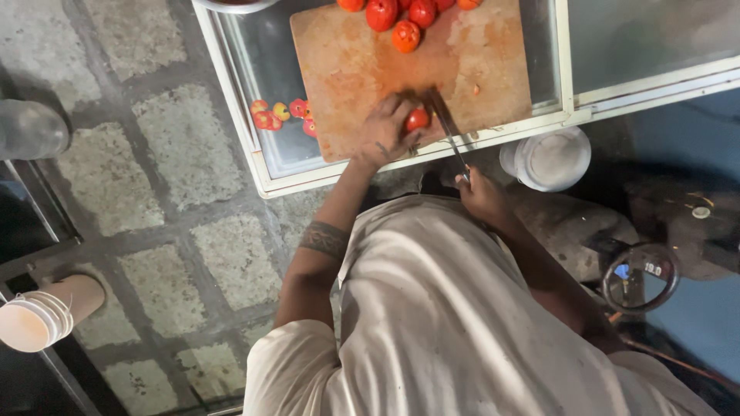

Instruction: The person repeatedly picks tomatoes from a metal bowl and cuts them into halves or quarters on a wooden cutting board using a knife. The cut pieces are placed on the board or pushed aside as the task continues.

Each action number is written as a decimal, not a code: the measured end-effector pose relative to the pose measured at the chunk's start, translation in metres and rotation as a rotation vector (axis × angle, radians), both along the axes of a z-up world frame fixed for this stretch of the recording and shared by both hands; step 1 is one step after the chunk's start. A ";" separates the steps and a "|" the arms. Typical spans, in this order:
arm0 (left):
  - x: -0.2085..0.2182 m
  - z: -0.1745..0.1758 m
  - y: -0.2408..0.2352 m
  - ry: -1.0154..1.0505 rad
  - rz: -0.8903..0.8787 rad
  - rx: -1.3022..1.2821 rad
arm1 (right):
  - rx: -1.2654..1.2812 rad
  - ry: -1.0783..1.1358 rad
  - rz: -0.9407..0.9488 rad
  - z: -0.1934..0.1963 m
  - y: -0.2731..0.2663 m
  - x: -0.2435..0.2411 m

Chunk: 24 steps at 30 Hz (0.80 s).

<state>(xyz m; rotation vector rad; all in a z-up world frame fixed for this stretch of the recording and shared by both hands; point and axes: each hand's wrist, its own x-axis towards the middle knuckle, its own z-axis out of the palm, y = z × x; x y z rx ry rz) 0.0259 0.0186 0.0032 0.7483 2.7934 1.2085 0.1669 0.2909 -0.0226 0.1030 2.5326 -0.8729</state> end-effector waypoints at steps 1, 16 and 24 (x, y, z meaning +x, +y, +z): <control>0.005 -0.002 -0.001 0.002 0.016 0.008 | 0.031 -0.014 0.000 -0.001 -0.003 -0.003; 0.174 -0.017 -0.089 -0.514 0.530 0.842 | -0.082 0.252 0.513 -0.001 -0.167 -0.083; 0.095 0.005 -0.046 -0.118 0.542 0.393 | -0.292 -0.204 0.030 0.015 -0.073 -0.066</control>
